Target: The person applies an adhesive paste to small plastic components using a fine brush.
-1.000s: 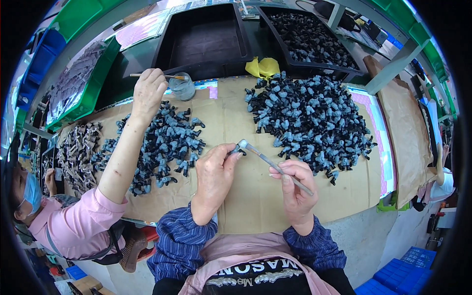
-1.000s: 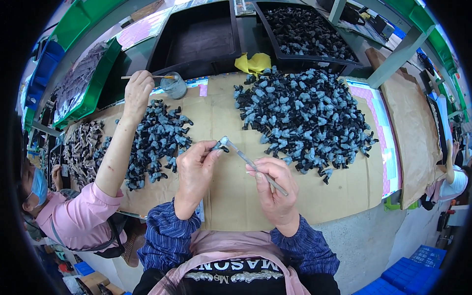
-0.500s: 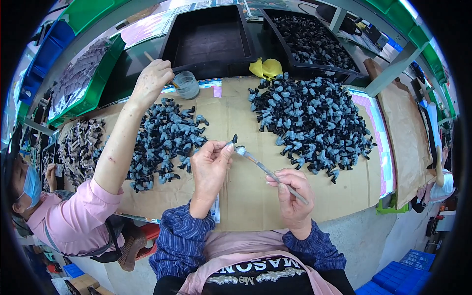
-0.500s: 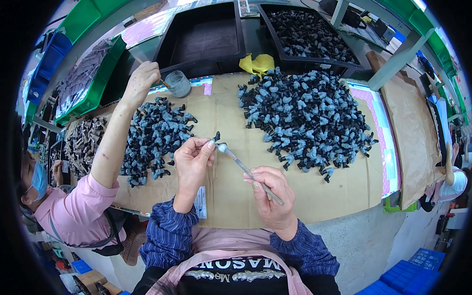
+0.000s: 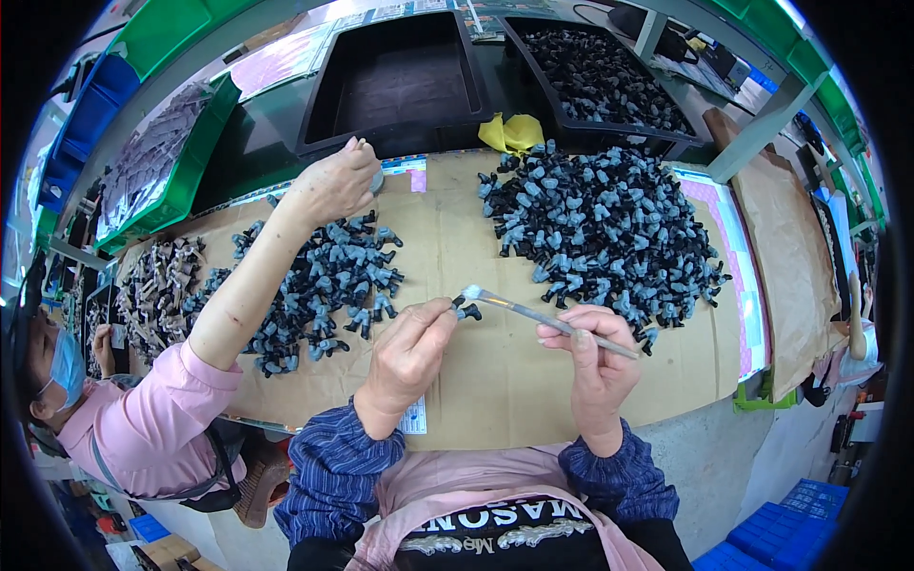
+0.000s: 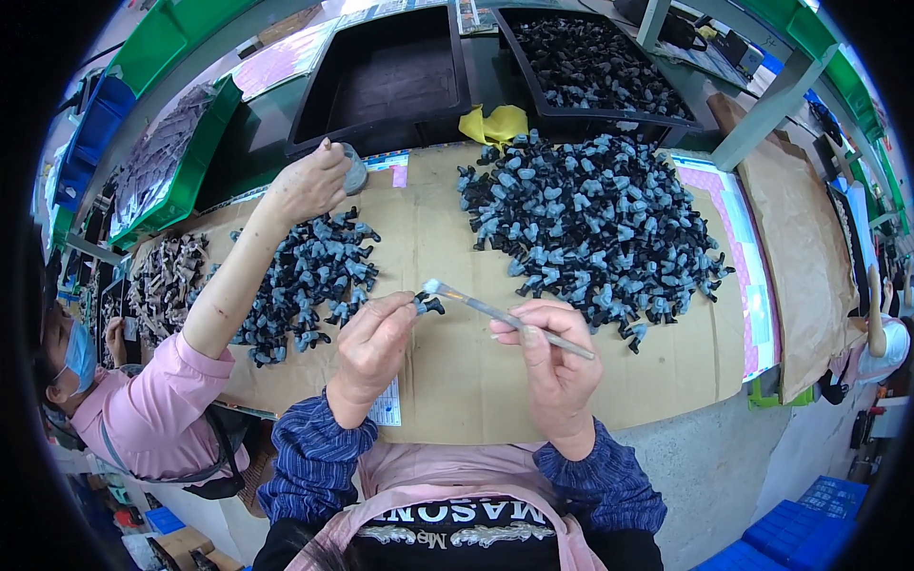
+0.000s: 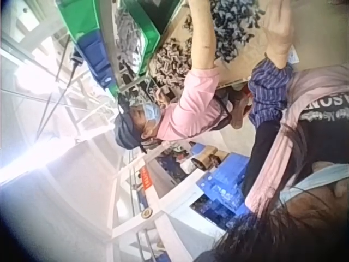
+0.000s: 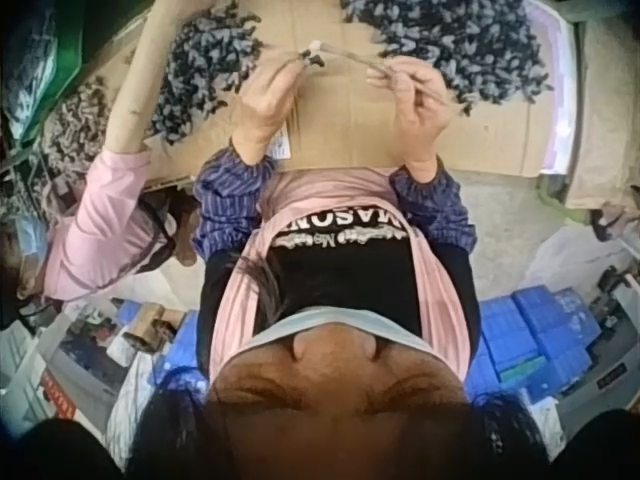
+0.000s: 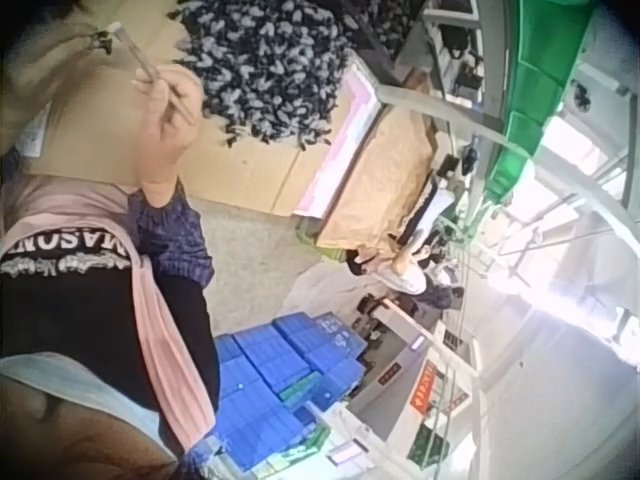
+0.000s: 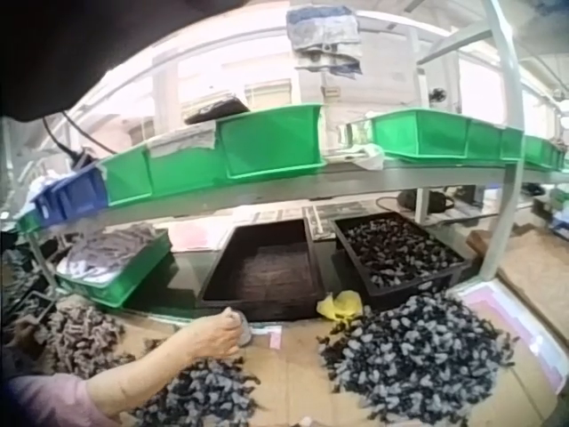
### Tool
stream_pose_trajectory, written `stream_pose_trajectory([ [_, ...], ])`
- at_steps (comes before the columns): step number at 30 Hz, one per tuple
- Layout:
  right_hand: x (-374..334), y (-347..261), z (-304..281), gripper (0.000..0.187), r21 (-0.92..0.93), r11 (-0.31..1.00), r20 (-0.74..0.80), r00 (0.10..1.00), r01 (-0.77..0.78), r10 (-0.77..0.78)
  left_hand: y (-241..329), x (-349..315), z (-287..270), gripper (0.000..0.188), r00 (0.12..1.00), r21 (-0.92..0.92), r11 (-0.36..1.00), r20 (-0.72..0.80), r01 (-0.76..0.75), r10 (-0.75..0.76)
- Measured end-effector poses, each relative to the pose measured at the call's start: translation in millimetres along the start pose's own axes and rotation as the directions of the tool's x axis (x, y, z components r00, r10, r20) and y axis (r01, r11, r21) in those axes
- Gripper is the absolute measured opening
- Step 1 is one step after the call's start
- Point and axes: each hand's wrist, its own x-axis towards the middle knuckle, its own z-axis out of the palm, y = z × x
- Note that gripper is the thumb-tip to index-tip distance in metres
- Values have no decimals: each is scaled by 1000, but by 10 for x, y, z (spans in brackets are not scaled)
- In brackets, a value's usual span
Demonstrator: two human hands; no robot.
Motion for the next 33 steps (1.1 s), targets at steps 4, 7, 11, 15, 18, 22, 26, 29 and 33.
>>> stream_pose_trajectory([
  [4, 47, -15, 81, 16, -35, 999, 117, 993, 26, -21, -16, -8, -17, 27, 997, 26, 997, 0, -79, 79],
  [7, 4, -49, 56, 14, -53, 998, 143, 990, 24, -17, -65, -46, -50, 27, 997, 57, 996, -22, -72, 74],
  [11, -73, -67, -76, 13, -89, 996, 179, 984, 6, 10, -183, -99, -268, 27, 1000, 148, 989, -26, 19, -15],
  [15, -102, -18, -261, 16, -13, 995, 23, 995, -101, 101, -294, -57, -654, 25, 982, 305, 939, 42, 162, -184],
  [18, -57, 25, -439, 18, 26, 986, -95, 981, -166, 168, -317, 60, -655, 25, 977, 374, 911, 52, 174, -208],
  [22, -30, 74, -545, 19, 68, 987, -164, 974, -148, 157, -254, 304, -10, 20, 976, 126, 978, 120, 169, -184],
  [26, -50, 70, -636, 18, 73, 991, -183, 976, -108, 120, -379, 760, 767, 21, 974, 17, 984, 134, 180, -180],
  [29, -91, 71, -703, 18, 49, 992, -211, 970, -115, 123, -450, 958, 1057, 21, 969, 14, 986, 184, 165, -165],
  [33, -127, 81, -749, 19, 56, 992, -244, 961, -116, 126, -463, 951, 1080, 27, 925, 41, 976, 314, 212, -214],
])
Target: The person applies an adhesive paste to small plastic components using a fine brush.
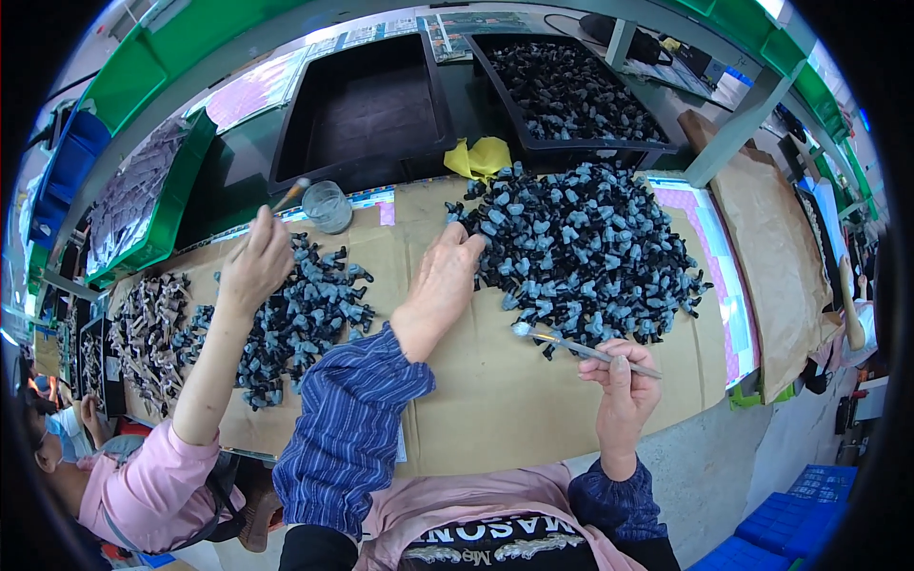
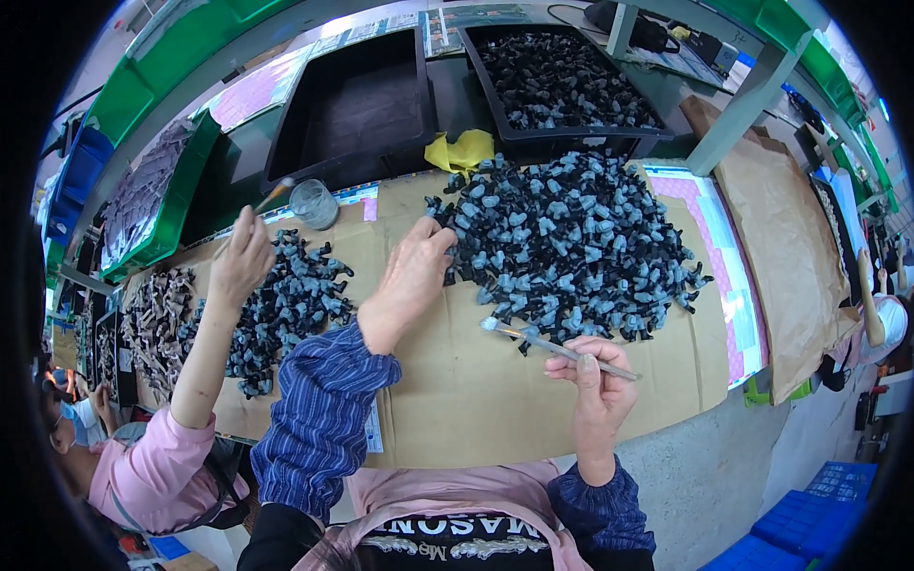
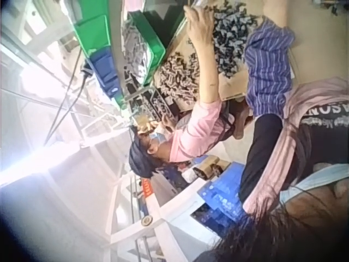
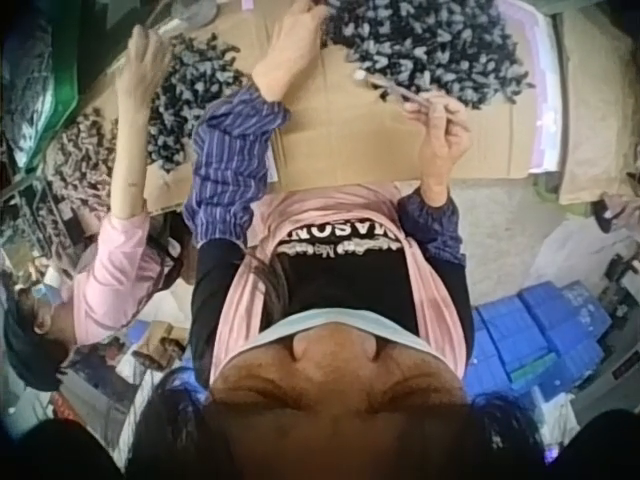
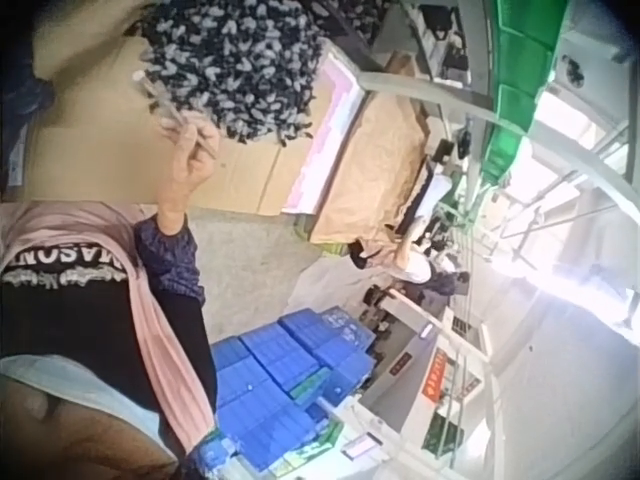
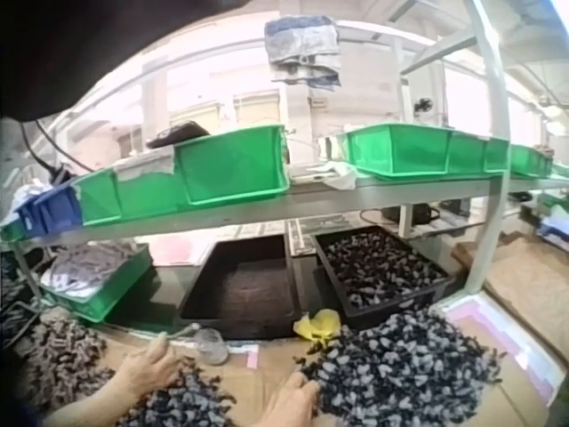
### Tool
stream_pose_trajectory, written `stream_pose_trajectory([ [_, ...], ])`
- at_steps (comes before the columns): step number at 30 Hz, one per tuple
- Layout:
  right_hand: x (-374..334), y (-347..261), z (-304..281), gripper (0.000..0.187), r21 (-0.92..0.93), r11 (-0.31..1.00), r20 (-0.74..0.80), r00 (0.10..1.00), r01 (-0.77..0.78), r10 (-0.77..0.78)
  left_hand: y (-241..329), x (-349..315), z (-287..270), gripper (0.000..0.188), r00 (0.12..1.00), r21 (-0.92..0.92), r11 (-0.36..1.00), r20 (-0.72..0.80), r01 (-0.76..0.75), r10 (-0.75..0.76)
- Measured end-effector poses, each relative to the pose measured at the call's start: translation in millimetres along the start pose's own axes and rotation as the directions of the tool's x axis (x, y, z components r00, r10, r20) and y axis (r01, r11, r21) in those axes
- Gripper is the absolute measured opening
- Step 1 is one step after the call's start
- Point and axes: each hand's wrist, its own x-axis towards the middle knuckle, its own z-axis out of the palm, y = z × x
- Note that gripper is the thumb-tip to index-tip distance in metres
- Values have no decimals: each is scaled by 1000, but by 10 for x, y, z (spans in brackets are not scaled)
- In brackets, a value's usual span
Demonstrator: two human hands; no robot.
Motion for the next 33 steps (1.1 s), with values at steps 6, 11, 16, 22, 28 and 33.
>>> stream_pose_trajectory([
  [6, 47, -28, 134, 19, 48, 998, 18, 999, 33, -34, -9, -364, -207, 29, 980, -234, 962, -99, 144, -171],
  [11, 27, -42, 485, 19, 36, 993, 110, 988, 109, -112, 95, -939, -419, 23, 896, -555, 779, -127, 292, -426],
  [16, 9, -27, 803, 18, 5, 979, 233, 951, 205, -201, 242, -1236, -503, 23, 889, -514, 854, -355, 73, -290],
  [22, -21, -14, 926, 17, -47, 971, 325, 923, 232, -205, 243, -1289, -557, 24, 889, -315, 949, -435, 0, -144],
  [28, -132, -5, 931, 13, -28, 964, 351, 906, 264, -238, 187, -1285, -523, 22, 837, -376, 927, -504, 12, -215],
  [33, -209, -11, 940, 11, -72, 959, 353, 906, 275, -233, 177, -1303, -553, 15, 833, -403, 910, -467, 98, -296],
])
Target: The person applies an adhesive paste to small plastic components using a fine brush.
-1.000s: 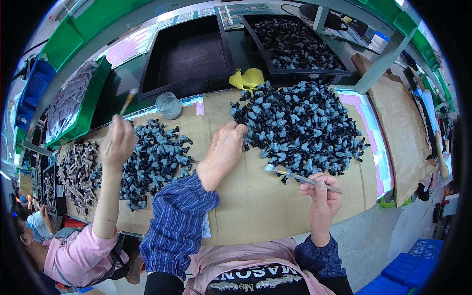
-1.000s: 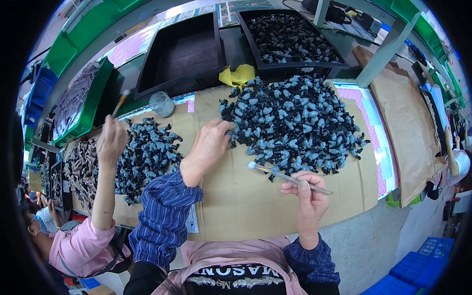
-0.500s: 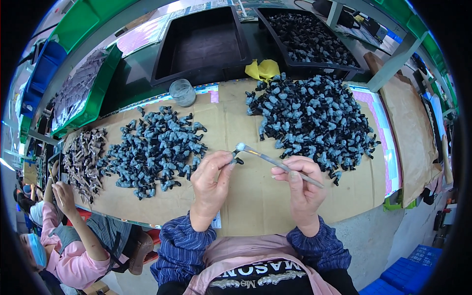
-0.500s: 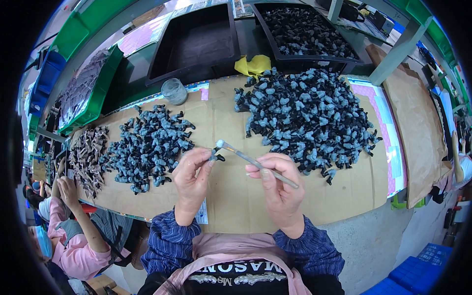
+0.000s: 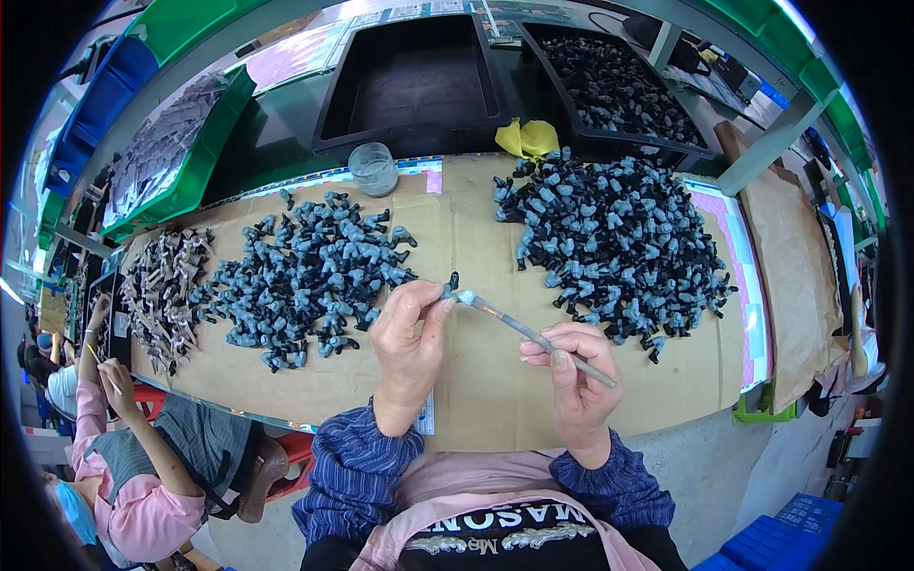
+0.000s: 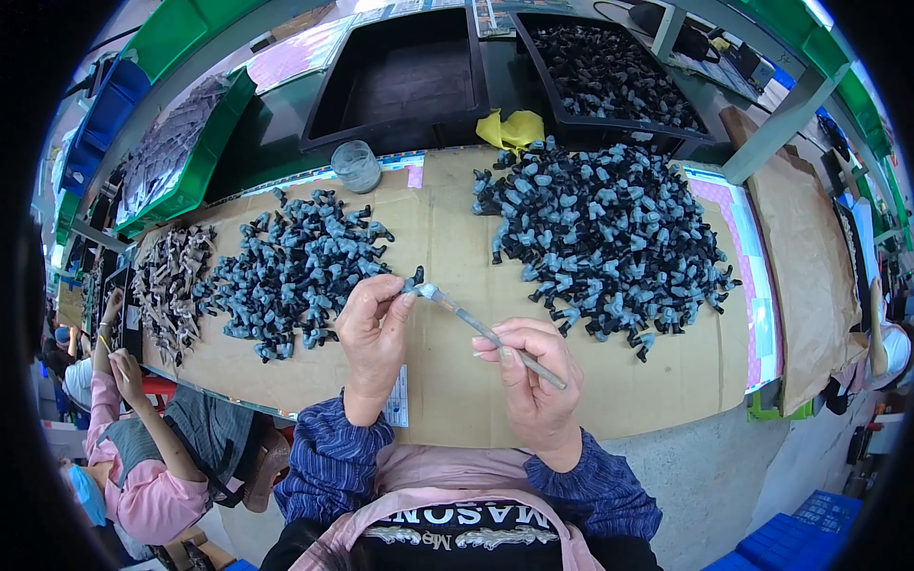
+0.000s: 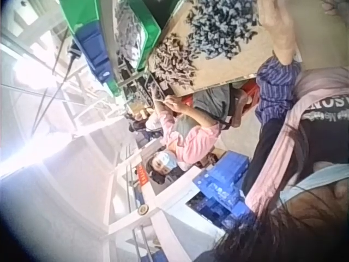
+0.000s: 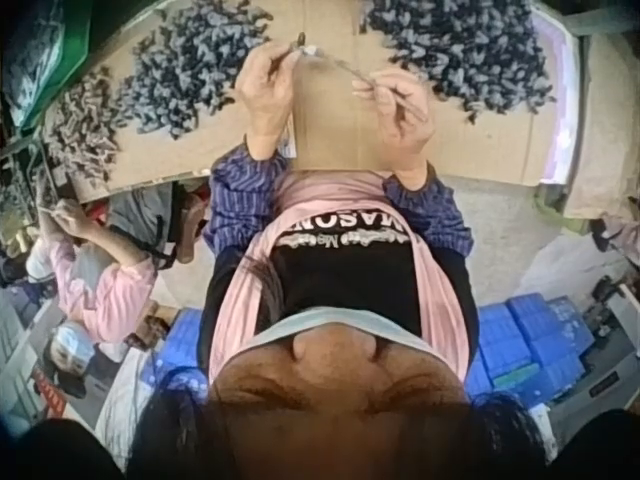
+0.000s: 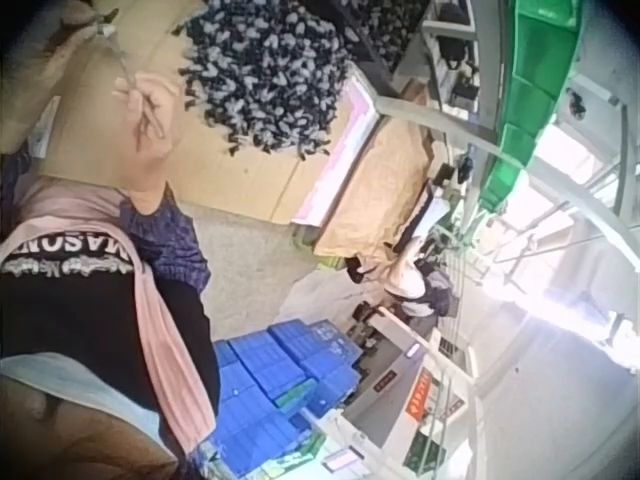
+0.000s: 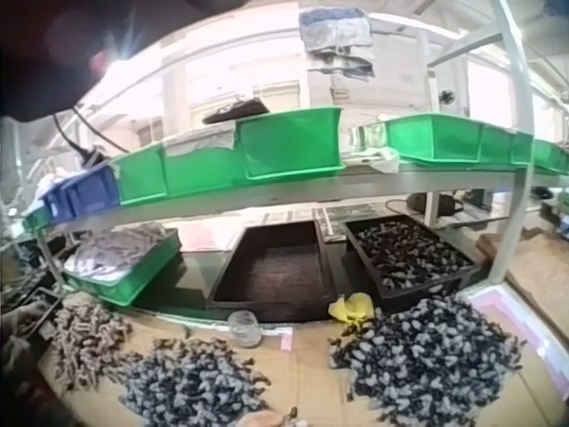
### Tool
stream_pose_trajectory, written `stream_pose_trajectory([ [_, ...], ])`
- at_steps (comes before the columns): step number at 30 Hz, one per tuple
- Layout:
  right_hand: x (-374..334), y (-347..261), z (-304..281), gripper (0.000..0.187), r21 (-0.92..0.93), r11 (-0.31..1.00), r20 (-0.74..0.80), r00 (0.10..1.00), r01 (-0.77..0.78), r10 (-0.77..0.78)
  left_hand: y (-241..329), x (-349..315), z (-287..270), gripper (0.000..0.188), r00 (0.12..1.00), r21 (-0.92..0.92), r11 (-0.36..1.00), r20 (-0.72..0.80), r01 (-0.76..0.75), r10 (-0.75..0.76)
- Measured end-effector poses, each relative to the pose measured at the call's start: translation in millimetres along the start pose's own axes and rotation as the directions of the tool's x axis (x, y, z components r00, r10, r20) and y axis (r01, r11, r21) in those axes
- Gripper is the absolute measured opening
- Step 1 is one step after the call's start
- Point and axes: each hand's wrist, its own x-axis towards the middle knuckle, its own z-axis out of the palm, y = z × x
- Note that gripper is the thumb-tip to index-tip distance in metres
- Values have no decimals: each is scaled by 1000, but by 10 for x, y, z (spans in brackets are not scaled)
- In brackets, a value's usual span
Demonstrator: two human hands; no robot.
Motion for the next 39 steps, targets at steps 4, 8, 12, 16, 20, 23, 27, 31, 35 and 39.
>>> stream_pose_trajectory([
  [4, -1, -30, -38, 13, -184, 977, 87, 992, 106, -91, 21, 10, -29, 13, 1000, 106, 994, 14, -20, 19],
  [8, -17, -34, -18, 9, -275, 947, 110, 984, 167, -142, 27, -5, -22, 12, 996, 78, 994, 27, 80, -82],
  [12, -60, -26, 13, 8, -290, 930, 123, 972, 226, -198, 29, -20, 5, 18, 948, -105, 942, 35, 318, -316],
  [16, -130, -18, 50, 12, -280, 930, 147, 968, 237, -202, 42, 12, -16, 21, 845, -290, 800, 66, 525, -531],
  [20, -159, 14, 14, 11, -313, 913, 184, 960, 261, -211, 45, 37, -55, 21, 794, -414, 707, 67, 573, -604],
  [23, -156, 45, -24, 12, -317, 921, 152, 971, 227, -187, -1, 55, -97, 21, 767, -510, 637, 74, 579, -638],
  [27, -167, 39, -17, 13, -232, 950, 137, 974, 209, -180, -64, 23, -133, 19, 756, -578, 584, 89, 569, -649],
  [31, -166, 67, 14, 13, -273, 924, 203, 955, 267, -216, -80, -36, -309, 7, 835, -431, 748, 22, 505, -550],
  [35, -200, 120, -183, 9, -321, 929, 148, 979, 183, -142, -87, 12, -996, 17, 987, 219, 964, 29, 148, -158],
  [39, -285, 197, -333, 15, -142, 989, -18, 999, -40, 38, -121, 196, -1556, 21, 979, 498, 867, 173, 5, -105],
])
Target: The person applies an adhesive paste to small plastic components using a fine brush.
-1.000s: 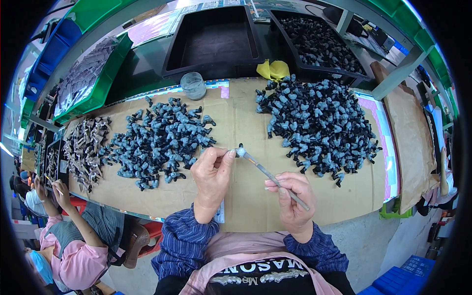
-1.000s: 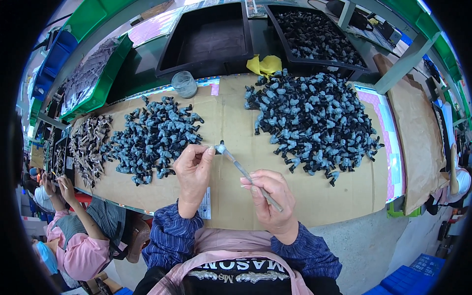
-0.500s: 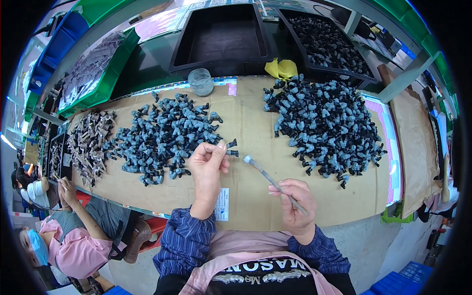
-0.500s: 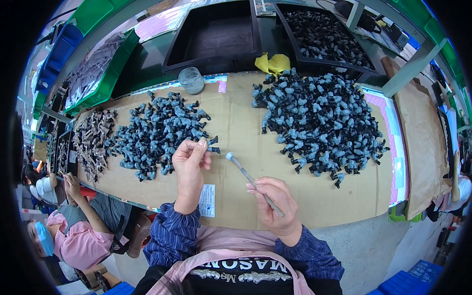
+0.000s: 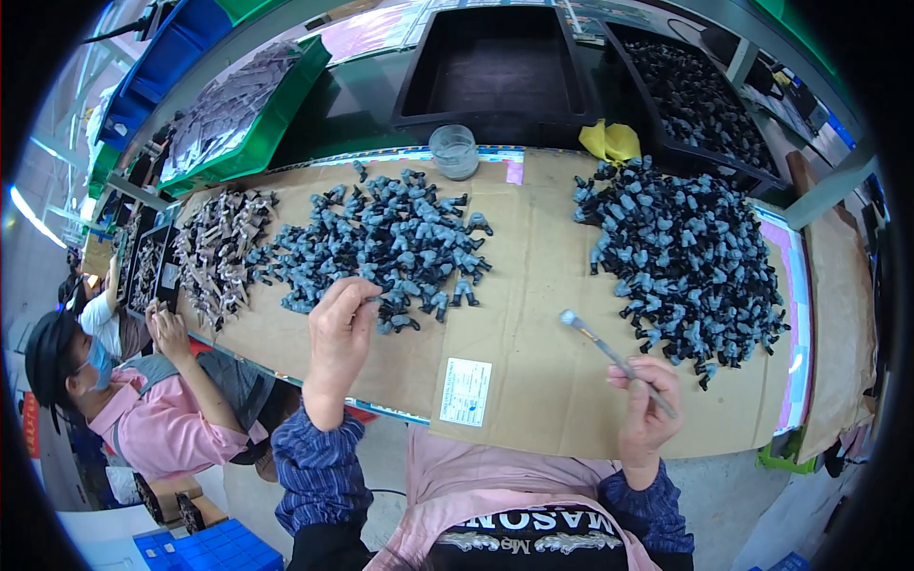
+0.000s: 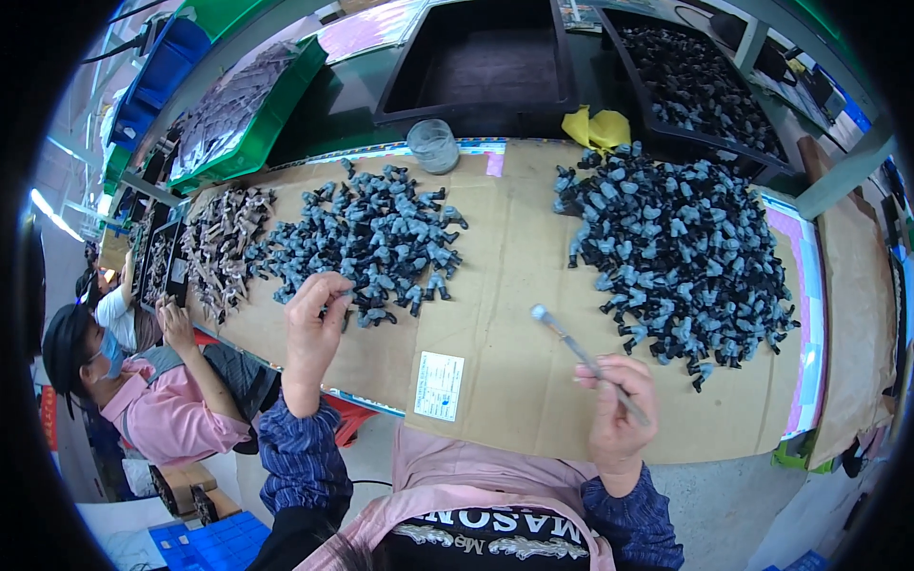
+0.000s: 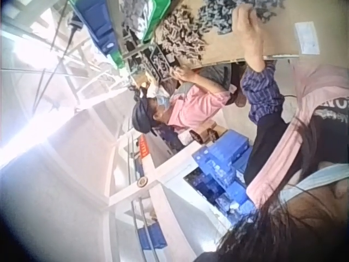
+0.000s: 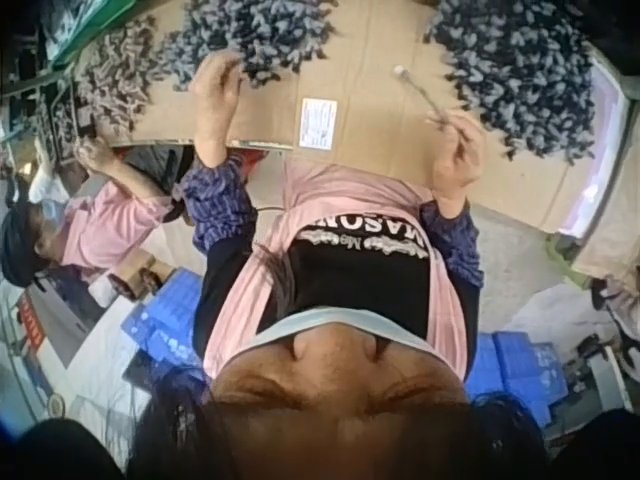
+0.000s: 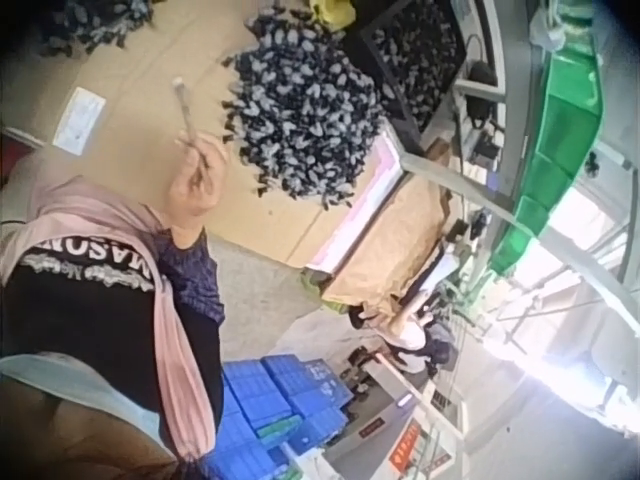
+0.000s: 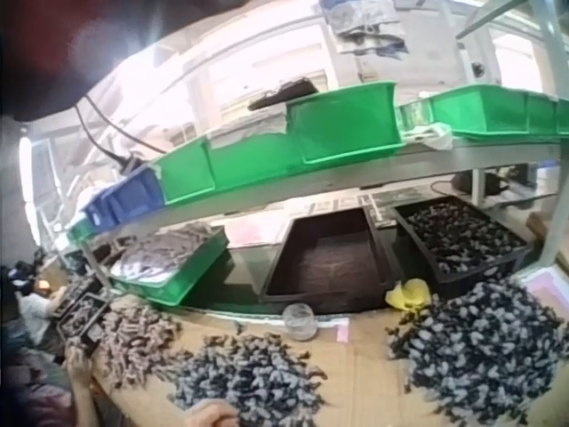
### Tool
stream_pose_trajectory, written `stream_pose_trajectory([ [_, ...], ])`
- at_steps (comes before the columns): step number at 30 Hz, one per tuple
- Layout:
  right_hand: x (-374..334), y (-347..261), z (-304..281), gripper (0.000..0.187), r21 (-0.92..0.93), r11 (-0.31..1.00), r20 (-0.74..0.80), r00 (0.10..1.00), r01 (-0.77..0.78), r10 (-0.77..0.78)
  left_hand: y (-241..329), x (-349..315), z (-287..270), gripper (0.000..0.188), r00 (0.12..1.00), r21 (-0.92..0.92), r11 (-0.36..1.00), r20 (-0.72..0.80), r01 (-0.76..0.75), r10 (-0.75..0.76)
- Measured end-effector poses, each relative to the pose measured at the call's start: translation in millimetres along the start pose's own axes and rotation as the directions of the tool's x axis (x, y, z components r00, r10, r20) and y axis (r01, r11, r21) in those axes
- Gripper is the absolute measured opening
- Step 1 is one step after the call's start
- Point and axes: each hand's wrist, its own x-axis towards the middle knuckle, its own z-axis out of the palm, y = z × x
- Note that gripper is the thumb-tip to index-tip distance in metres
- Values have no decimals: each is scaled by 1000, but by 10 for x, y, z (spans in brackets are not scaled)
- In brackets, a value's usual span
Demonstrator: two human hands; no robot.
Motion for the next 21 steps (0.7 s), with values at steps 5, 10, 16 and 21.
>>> stream_pose_trajectory([
  [5, -21, 24, -60, 16, 94, 994, -77, 995, -52, 59, -90, 55, -163, 26, 970, 124, 986, 226, -114, 84],
  [10, -4, -15, -129, 17, 83, 995, -88, 994, -57, 65, -90, 126, -188, 33, 956, 249, 961, 289, -118, 42],
  [16, -13, -15, -244, 18, 59, 997, -157, 986, -48, 56, 352, 274, 335, 28, 988, -8, 989, 53, -144, 145],
  [21, 26, -22, -352, 18, 28, 1000, -218, 976, -10, 16, 925, 591, 1438, 15, 974, -237, 964, 158, -122, 162],
])
